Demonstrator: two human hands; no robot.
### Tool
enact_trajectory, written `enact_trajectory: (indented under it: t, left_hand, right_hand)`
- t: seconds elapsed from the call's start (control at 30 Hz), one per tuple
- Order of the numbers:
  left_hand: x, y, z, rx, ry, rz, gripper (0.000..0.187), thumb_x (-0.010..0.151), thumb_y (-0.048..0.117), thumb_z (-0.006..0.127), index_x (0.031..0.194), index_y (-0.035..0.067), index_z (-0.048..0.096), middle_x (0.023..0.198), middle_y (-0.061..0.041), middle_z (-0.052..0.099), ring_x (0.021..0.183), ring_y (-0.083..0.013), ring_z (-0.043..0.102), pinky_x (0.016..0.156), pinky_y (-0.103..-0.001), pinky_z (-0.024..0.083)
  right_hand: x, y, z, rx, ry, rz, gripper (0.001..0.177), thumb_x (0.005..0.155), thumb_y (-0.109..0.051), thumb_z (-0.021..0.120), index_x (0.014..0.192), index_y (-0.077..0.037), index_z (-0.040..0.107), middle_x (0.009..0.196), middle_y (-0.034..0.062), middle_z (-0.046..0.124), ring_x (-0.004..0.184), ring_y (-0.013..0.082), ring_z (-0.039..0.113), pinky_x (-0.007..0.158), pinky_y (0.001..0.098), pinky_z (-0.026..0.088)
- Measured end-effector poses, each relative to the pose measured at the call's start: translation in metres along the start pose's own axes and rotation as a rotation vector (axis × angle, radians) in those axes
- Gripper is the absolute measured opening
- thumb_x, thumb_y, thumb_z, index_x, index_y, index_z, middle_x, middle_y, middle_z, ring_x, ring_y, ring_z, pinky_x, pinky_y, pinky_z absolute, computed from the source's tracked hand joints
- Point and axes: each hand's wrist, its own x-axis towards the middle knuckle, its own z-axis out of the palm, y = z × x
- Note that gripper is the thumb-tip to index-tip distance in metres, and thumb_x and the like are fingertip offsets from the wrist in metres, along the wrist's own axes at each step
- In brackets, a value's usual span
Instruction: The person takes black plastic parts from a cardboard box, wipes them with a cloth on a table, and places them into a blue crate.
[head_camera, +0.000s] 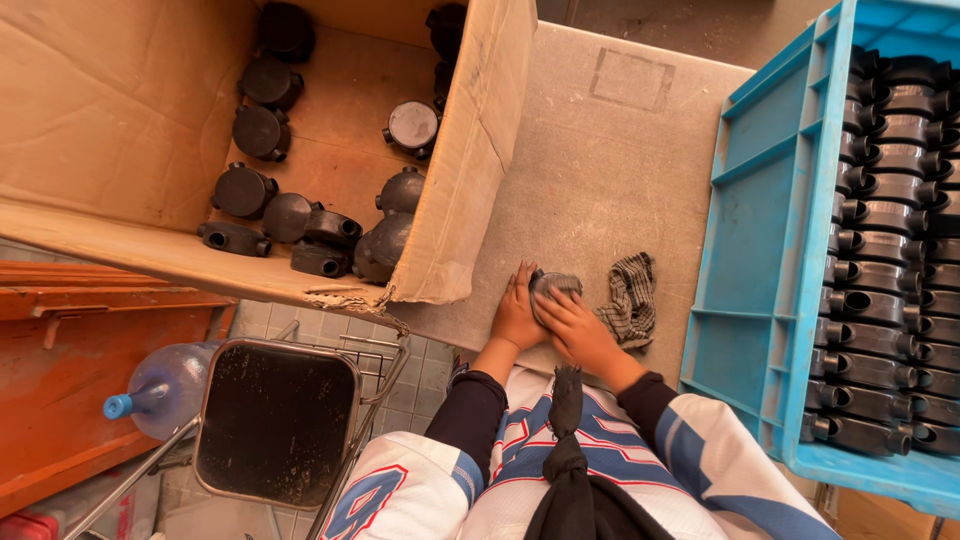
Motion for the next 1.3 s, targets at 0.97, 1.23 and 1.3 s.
enact_trajectory:
  t: [0.97, 1.23, 1.3]
  left_hand:
    - [0.029, 0.019, -0.038, -0.288, -0.165, -0.03, 0.059, 0.095, 0.031, 0.048, 0.149, 0.011, 0.033, 0.151, -0.016, 0.036, 0.14, -0.0324, 0.035, 0.116, -0.044, 0.03]
    - [0.028, -0.014, -0.014, -0.033, -0.13, 0.11, 0.114, 0.05, 0.038, 0.084, 0.145, 0.002, 0.032, 0.143, -0.021, 0.045, 0.133, -0.0386, 0.043, 0.115, -0.047, 0.034]
    - [0.027, -0.019, -0.009, -0.05, -0.076, 0.117, 0.101, 0.052, 0.021, 0.08, 0.142, 0.005, 0.037, 0.141, -0.018, 0.049, 0.131, -0.037, 0.046, 0.114, -0.044, 0.036]
  right_hand:
    - [0.013, 0.015, 0.002, 0.078, 0.123, 0.502, 0.055, 0.095, -0.003, 0.043, 0.15, -0.008, 0.037, 0.152, 0.0214, 0.032, 0.142, 0.0427, 0.023, 0.112, 0.0571, 0.018]
    - [0.008, 0.006, 0.005, -0.035, 0.047, 0.214, 0.066, 0.087, 0.004, 0.042, 0.15, -0.014, 0.037, 0.155, 0.0111, 0.032, 0.145, 0.0319, 0.019, 0.117, 0.0465, 0.013]
    - [-0.003, 0.002, -0.002, -0.031, 0.025, 0.003, 0.053, 0.094, -0.006, 0.041, 0.146, -0.016, 0.042, 0.151, 0.004, 0.042, 0.143, 0.0238, 0.031, 0.116, 0.0397, 0.021]
